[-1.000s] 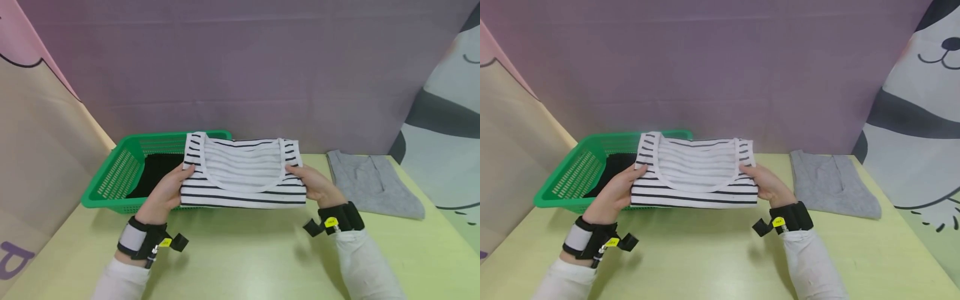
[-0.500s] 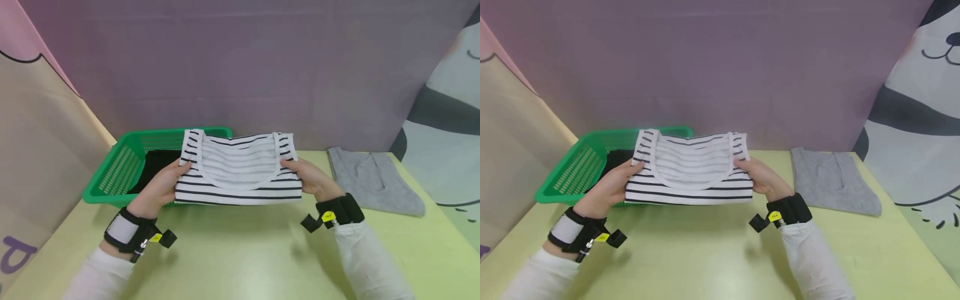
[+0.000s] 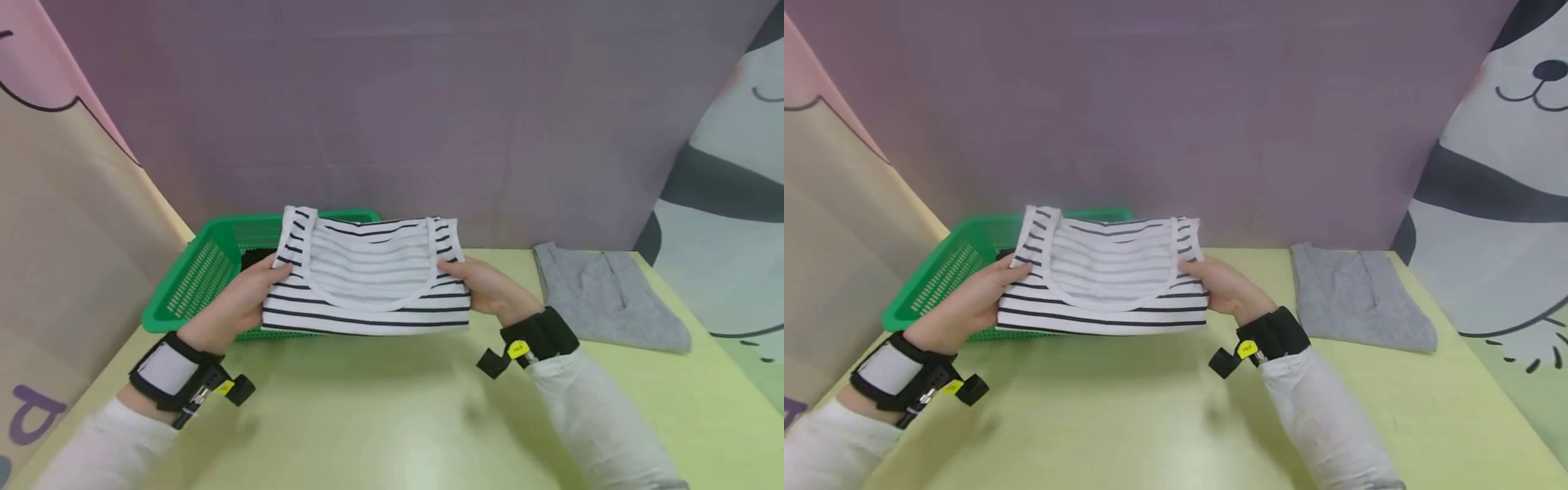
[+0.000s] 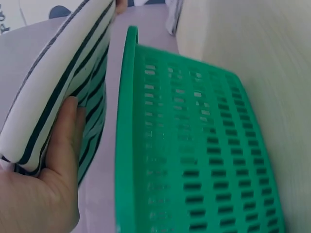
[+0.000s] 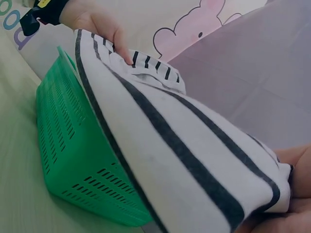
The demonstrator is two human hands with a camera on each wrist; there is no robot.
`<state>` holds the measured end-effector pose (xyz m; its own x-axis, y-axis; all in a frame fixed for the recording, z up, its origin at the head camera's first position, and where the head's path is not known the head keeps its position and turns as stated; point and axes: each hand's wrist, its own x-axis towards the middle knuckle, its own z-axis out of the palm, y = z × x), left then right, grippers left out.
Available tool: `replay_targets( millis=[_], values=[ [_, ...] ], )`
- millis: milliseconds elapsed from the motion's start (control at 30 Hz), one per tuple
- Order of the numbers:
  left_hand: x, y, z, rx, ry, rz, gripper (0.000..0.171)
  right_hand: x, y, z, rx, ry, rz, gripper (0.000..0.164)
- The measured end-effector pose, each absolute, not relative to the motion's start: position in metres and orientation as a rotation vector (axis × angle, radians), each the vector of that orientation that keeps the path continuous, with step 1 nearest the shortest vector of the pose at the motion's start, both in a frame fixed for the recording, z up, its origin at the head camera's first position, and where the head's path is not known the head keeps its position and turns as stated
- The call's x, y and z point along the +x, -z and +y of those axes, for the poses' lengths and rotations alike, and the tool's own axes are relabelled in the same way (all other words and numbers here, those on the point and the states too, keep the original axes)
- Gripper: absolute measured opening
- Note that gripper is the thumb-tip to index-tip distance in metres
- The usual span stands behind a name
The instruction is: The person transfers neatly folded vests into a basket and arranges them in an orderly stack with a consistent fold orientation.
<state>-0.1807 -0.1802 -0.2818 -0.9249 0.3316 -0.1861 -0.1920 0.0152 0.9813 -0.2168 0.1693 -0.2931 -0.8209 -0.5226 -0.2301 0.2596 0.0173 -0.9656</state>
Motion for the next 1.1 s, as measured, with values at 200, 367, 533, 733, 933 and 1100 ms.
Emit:
replay_targets(
  millis=[200, 367, 533, 733, 933, 1100],
  values=[
    [-0.181, 0.272, -0.192, 0.121, -1.915, 1.978, 0.059, -0.22, 0.29, 0.157, -0.261, 1.847, 1.758, 0.04],
    [-0.183, 0.263, -0.202, 0.112, -1.893, 2.012, 0.06, -0.222, 0.283, 0.148, -0.285, 1.835, 1.762, 0.036],
    [-0.186, 0.259, -0.211, 0.115, -1.856, 2.06, 0.062, -0.224, 0.278, 0.138, -0.306, 1.82, 1.745, 0.038],
    [-0.192, 0.254, -0.224, 0.103, -1.826, 2.107, 0.063, -0.234, 0.272, 0.122, -0.314, 1.793, 1.773, 0.041],
    [-0.199, 0.254, -0.236, 0.085, -1.874, 2.069, 0.065, -0.24, 0.264, 0.108, -0.284, 1.774, 1.785, 0.039],
    [-0.204, 0.252, -0.247, 0.093, -1.852, 2.104, 0.064, -0.244, 0.259, 0.097, -0.276, 1.764, 1.788, 0.038]
  ],
)
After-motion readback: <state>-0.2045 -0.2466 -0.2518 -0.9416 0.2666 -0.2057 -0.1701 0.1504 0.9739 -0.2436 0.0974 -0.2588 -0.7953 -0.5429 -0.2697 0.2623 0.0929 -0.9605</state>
